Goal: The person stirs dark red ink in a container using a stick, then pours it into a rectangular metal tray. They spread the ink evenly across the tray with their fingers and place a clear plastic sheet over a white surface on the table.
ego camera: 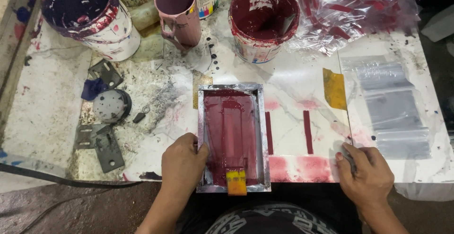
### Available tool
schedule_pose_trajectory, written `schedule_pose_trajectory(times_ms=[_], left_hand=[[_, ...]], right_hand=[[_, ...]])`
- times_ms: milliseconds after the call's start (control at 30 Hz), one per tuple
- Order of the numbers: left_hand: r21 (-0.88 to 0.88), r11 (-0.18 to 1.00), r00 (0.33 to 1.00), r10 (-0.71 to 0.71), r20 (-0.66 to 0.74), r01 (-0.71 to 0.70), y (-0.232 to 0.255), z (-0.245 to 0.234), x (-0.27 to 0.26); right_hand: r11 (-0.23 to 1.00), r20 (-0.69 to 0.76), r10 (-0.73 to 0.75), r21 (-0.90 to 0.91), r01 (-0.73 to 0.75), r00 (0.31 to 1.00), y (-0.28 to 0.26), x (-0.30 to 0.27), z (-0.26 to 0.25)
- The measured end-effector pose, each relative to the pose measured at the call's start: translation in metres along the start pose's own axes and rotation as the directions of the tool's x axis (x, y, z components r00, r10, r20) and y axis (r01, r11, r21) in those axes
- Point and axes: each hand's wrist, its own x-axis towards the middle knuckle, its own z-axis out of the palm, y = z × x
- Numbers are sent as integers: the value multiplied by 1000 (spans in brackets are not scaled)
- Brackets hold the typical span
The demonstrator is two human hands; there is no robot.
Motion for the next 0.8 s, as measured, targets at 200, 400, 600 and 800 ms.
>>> schedule_pose_trajectory(times_ms=[200,400,600,800], left_hand=[[-1,1000,1000,-13,-6,13,-3,4,3],[-5,1000,1000,0,10,0,1,0,2],[12,1000,999,-28,28,28,-3,4,6],[-175,964,974,-178,140,202,19,-37,-11]], right_hand=[[999,-21,-47,5,47,999,-3,5,-2],[999,-5,28,33,-28,1000,2,-3,3],[1000,-1,29,-7,-29,1000,0,-2,2],[982,47,136,124,-141,990,-5,0,-6]])
